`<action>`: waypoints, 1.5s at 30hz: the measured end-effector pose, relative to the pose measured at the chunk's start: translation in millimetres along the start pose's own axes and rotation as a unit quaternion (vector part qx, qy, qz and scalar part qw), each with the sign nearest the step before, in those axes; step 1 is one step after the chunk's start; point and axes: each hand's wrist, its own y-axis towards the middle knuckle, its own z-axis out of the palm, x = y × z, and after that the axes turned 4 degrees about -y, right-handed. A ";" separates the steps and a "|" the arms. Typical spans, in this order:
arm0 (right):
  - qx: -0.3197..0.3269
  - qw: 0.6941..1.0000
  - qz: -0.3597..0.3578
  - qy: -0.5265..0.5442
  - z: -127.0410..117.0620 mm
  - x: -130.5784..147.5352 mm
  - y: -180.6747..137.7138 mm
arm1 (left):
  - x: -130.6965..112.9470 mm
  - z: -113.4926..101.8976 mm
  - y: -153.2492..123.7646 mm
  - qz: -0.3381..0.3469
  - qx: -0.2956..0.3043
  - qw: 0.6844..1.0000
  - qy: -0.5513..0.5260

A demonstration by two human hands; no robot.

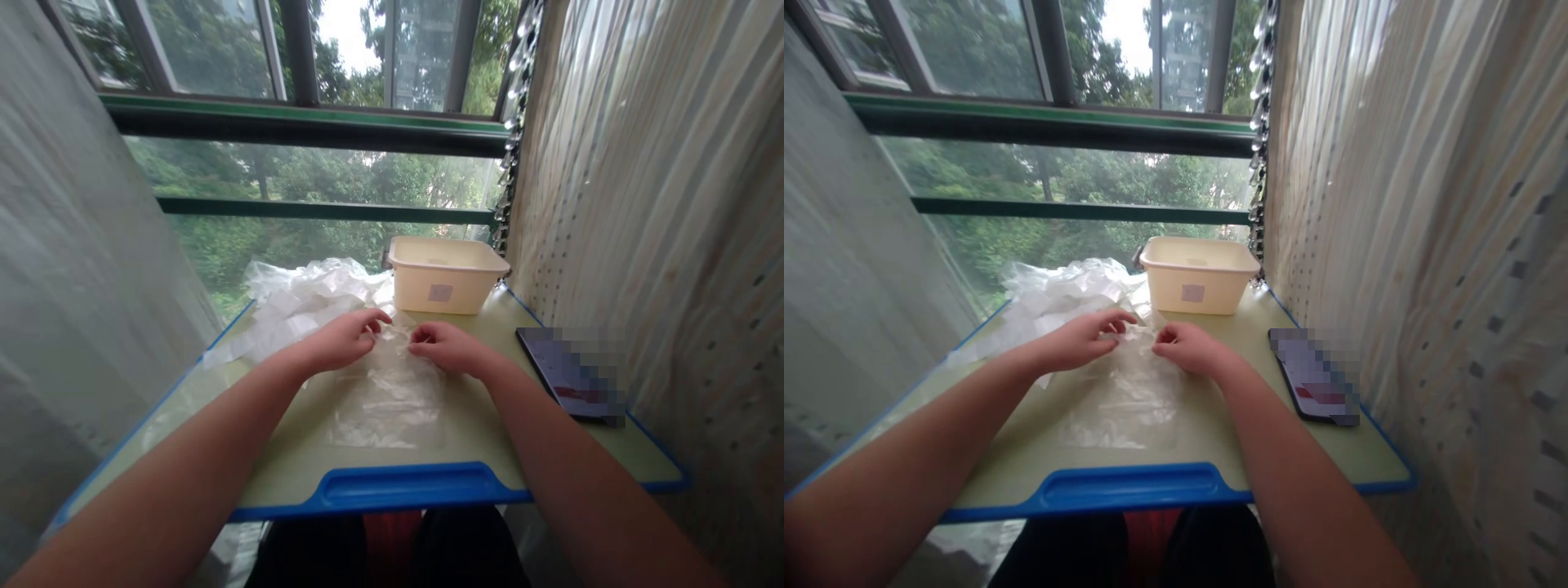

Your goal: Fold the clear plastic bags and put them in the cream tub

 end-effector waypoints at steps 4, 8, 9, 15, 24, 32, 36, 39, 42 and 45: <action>0.048 0.954 0.047 0.293 -3.0 11.7 -3.8 | 0.8 -2.2 1.3 -0.057 0.041 0.977 -0.202; 0.120 0.924 0.056 0.359 -8.4 15.6 -7.6 | -2.9 -3.6 0.8 -0.113 0.090 0.939 -0.311; 0.130 0.922 0.058 0.360 -9.9 14.2 -7.9 | -4.2 -4.2 0.5 -0.129 0.101 0.932 -0.323; 0.152 0.916 0.053 0.367 -17.6 6.4 -9.1 | -5.9 -7.1 -1.7 -0.202 0.111 0.913 -0.336; 0.149 0.923 0.084 0.343 -18.8 2.4 -8.6 | 1.5 -10.0 -0.2 -0.239 0.085 0.900 -0.356; 0.019 0.979 0.045 0.198 -6.3 -1.8 1.3 | -2.4 -9.9 -1.4 -0.211 0.103 0.946 -0.224; 0.025 0.981 0.029 0.189 -1.1 -2.5 3.4 | -4.2 -6.5 -3.5 -0.173 0.146 0.962 -0.153; 0.024 0.983 0.041 0.175 -4.2 -6.0 3.2 | -3.7 -4.3 -2.4 -0.171 0.128 0.968 -0.132; 0.020 0.987 0.051 0.149 -8.7 -8.2 1.9 | -4.3 -4.5 -0.2 -0.184 0.120 0.961 -0.170; 0.022 0.991 0.049 0.126 -10.7 -9.0 0.8 | -6.5 -6.1 1.2 -0.229 0.133 0.940 -0.218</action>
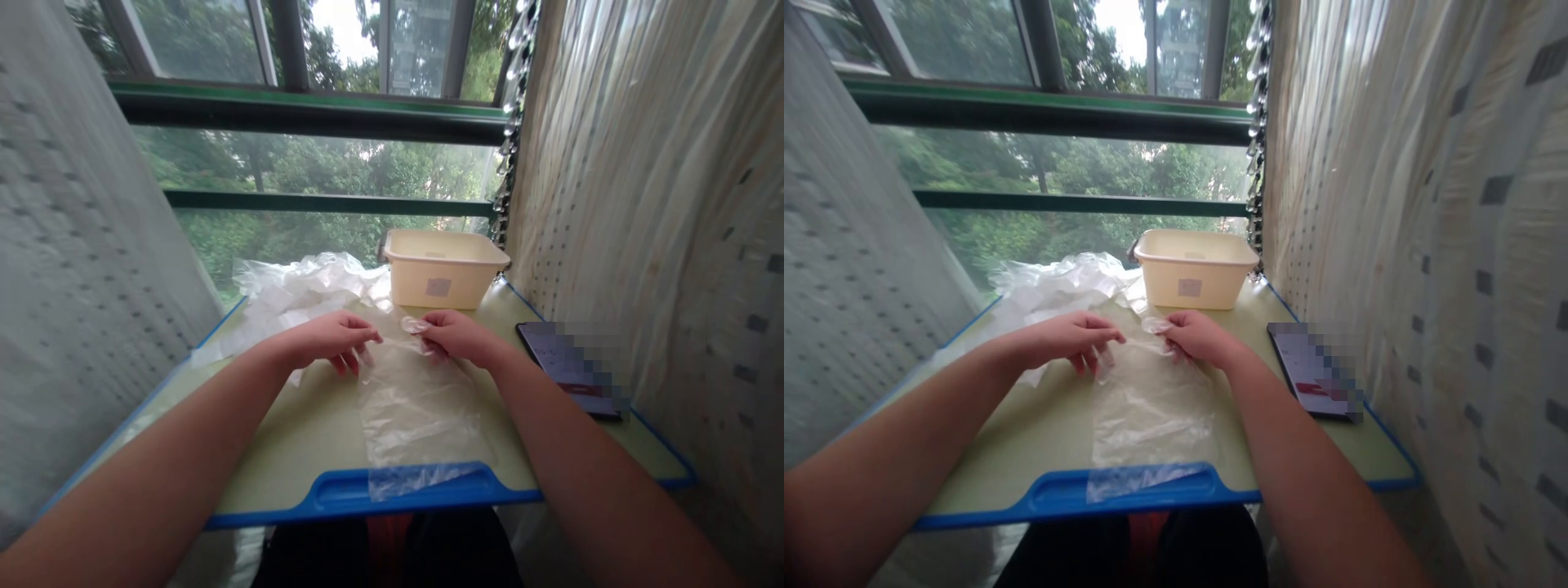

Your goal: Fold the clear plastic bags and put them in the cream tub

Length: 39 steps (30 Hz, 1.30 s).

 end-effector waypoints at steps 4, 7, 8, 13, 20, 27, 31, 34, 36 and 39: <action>-0.055 0.994 -0.007 -0.092 -0.8 -0.5 0.5 | -0.1 -1.1 -0.7 -0.029 0.001 0.999 -0.018; -0.167 0.971 -0.030 -0.169 -1.6 0.6 1.6 | 3.7 -3.1 0.3 -0.010 0.005 1.000 0.018; -0.188 0.964 -0.033 -0.183 -1.9 1.1 2.1 | 5.0 -3.9 0.9 -0.004 0.007 1.000 0.027; -0.178 0.948 0.017 -0.264 -3.3 -2.7 6.2 | 5.0 -3.6 2.1 0.036 -0.083 0.984 0.153; -0.192 0.927 0.021 -0.322 -11.1 -10.9 8.1 | -2.8 20.3 -8.5 0.170 -0.265 0.842 0.438; -0.173 0.930 -0.099 -0.308 -15.5 5.7 -5.2 | 2.1 33.9 -6.6 0.174 -0.173 0.830 0.500; -0.023 0.950 -0.121 -0.288 -17.5 16.4 -18.8 | 4.9 33.4 -3.4 0.167 -0.175 0.839 0.488; 0.105 0.951 -0.115 -0.267 -20.8 24.8 -28.2 | 5.7 30.3 -2.9 0.170 -0.169 0.859 0.453; 0.120 0.961 -0.116 -0.222 -22.6 26.5 -28.9 | 5.0 27.2 -3.6 0.179 -0.160 0.873 0.424; -0.006 0.985 -0.096 -0.145 -20.2 18.4 -17.9 | 1.7 24.1 -4.7 0.197 -0.170 0.879 0.399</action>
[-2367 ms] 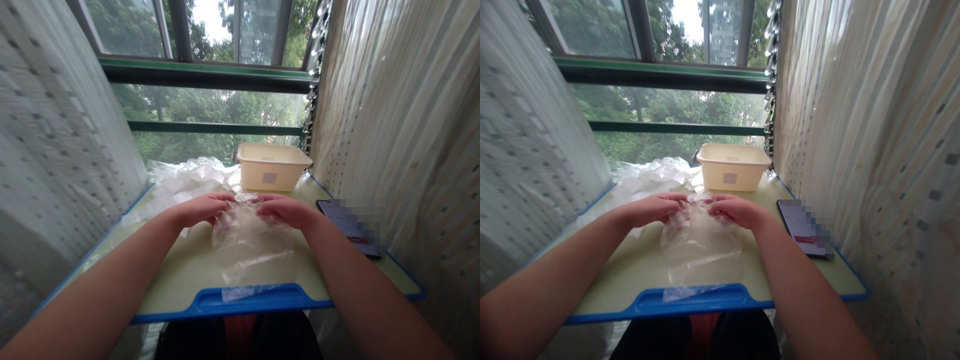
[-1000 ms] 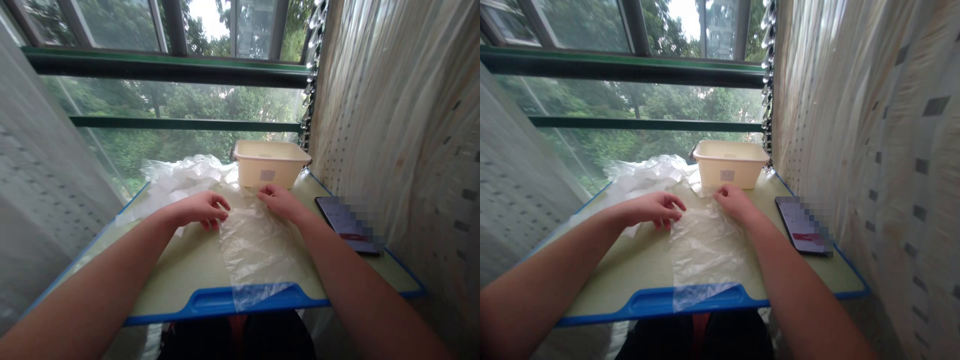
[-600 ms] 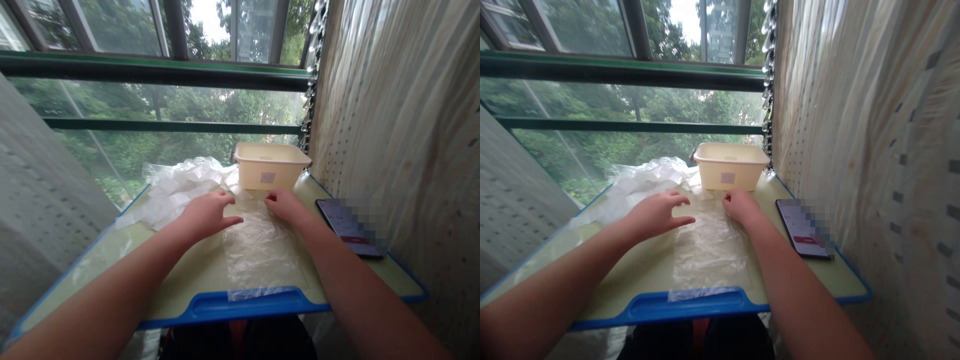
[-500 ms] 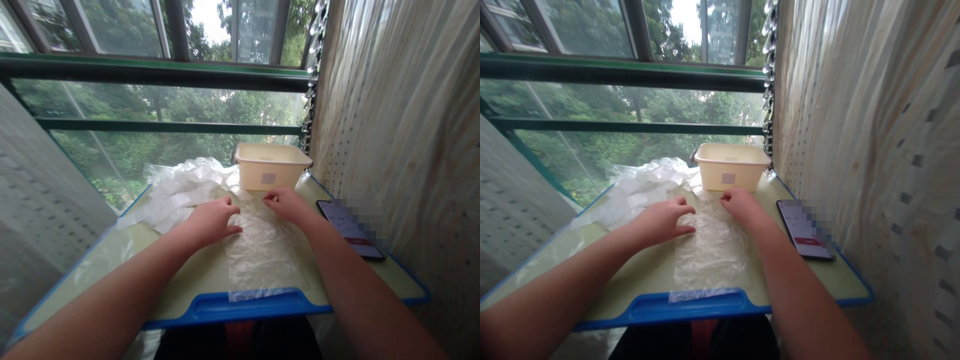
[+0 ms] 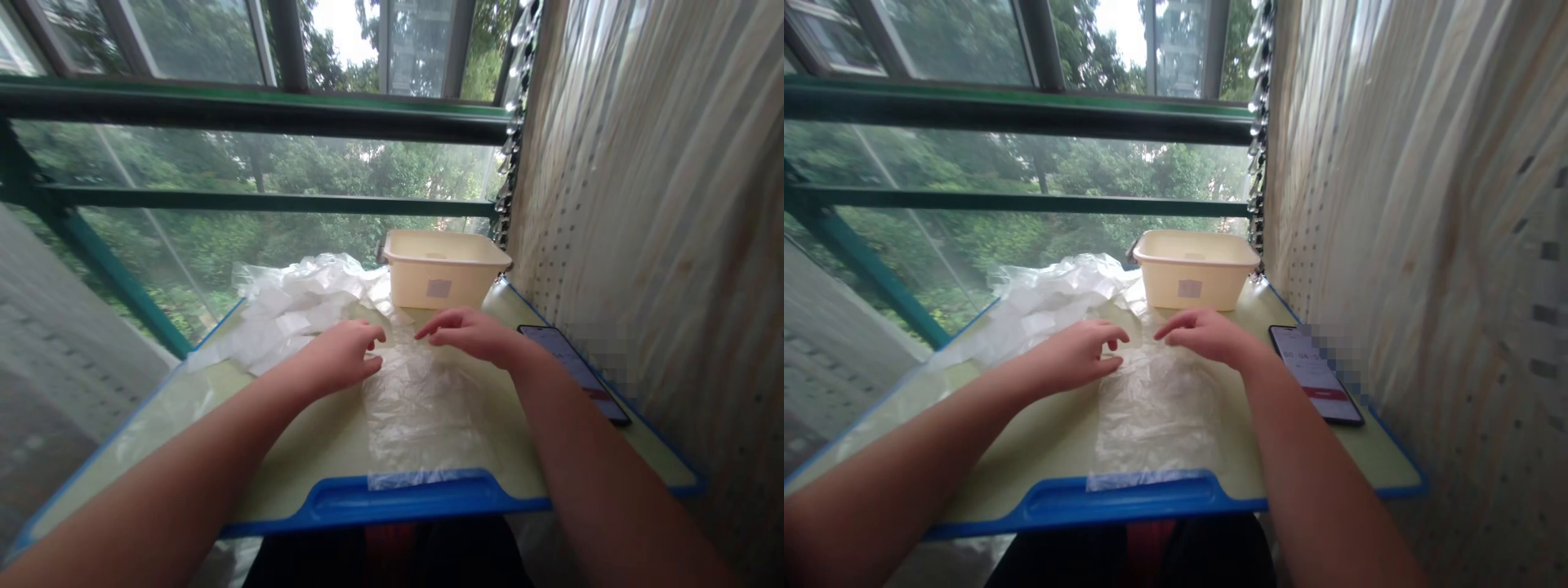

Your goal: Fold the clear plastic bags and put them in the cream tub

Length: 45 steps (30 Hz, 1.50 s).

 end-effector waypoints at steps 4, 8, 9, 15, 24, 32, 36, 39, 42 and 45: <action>-0.181 0.979 0.089 -0.039 21.9 -20.1 21.2 | -5.2 0.0 3.0 -0.001 -0.052 0.999 -0.016; -0.152 0.980 0.105 -0.077 40.2 -29.2 34.0 | -13.3 8.8 3.8 0.010 -0.069 0.997 -0.042; -0.146 0.980 0.102 -0.088 42.3 -29.5 35.3 | -15.2 11.3 3.2 0.016 -0.057 0.998 -0.038; -0.135 0.971 0.110 -0.162 43.3 -27.3 36.1 | -23.8 12.7 -2.1 0.022 0.030 0.999 -0.019; -0.113 0.973 0.111 -0.167 46.4 -26.3 34.5 | -5.2 5.0 4.6 -0.076 -0.065 0.995 -0.006; -0.140 0.990 0.024 -0.024 37.7 -16.4 31.0 | 3.7 19.9 9.2 -0.097 0.006 0.995 0.014; -0.079 0.995 -0.043 -0.032 29.1 -10.6 24.8 | 3.9 21.6 8.4 -0.096 0.000 0.995 0.017; 0.014 0.998 -0.048 -0.031 19.1 -6.5 18.3 | 3.4 20.0 8.2 -0.101 0.005 0.995 0.019; 0.075 0.997 -0.015 -0.013 6.6 -3.1 11.7 | 1.4 14.1 7.7 -0.116 0.016 0.993 0.008; 0.033 0.999 0.039 0.006 -4.2 -5.5 7.1 | -1.3 6.2 6.3 -0.120 0.011 0.993 -0.002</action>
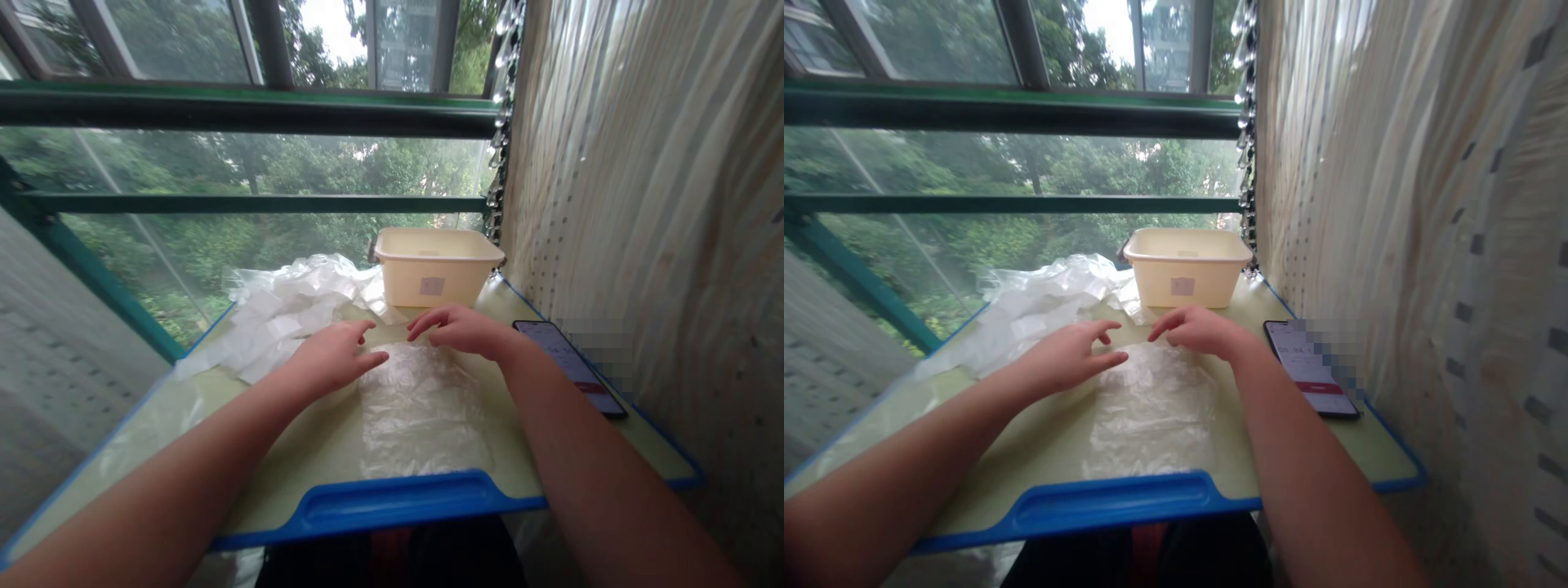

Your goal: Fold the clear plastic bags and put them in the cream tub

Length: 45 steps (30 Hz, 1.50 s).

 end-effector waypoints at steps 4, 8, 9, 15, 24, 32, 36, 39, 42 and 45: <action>-0.051 0.993 0.100 -0.026 -6.5 -11.2 -3.4 | -1.9 -1.8 -1.1 0.025 -0.038 0.999 0.017; 0.021 0.987 0.131 -0.096 -3.6 -15.6 -4.4 | -2.4 8.2 1.1 0.027 -0.012 0.999 0.044; 0.020 0.986 0.123 -0.111 -1.6 -15.0 -3.8 | -2.5 11.0 1.8 0.023 -0.002 0.998 0.050; -0.002 0.983 0.100 -0.151 10.2 -9.4 1.4 | -2.9 18.4 5.1 0.005 -0.018 0.999 0.041; 0.069 0.960 0.203 -0.179 -13.8 -17.3 -14.2 | -3.7 12.7 2.4 -0.005 -0.045 0.999 0.026; 0.131 0.959 0.150 -0.200 -11.3 -2.7 -27.0 | -8.6 19.0 1.4 0.013 -0.042 0.998 0.041; 0.132 0.972 0.134 -0.143 -5.7 7.4 -26.3 | -9.3 20.1 0.7 0.020 -0.051 0.998 0.040; 0.146 0.978 0.131 -0.069 -4.7 4.0 -22.9 | -8.2 19.8 1.0 0.020 -0.056 0.997 0.040; 0.167 0.977 0.129 -0.026 -3.8 -2.4 -18.4 | -7.0 20.9 1.7 0.015 -0.056 0.997 0.045; 0.166 0.975 0.145 -0.017 -2.8 -3.9 -15.4 | -6.1 22.5 2.2 0.013 -0.048 0.998 0.050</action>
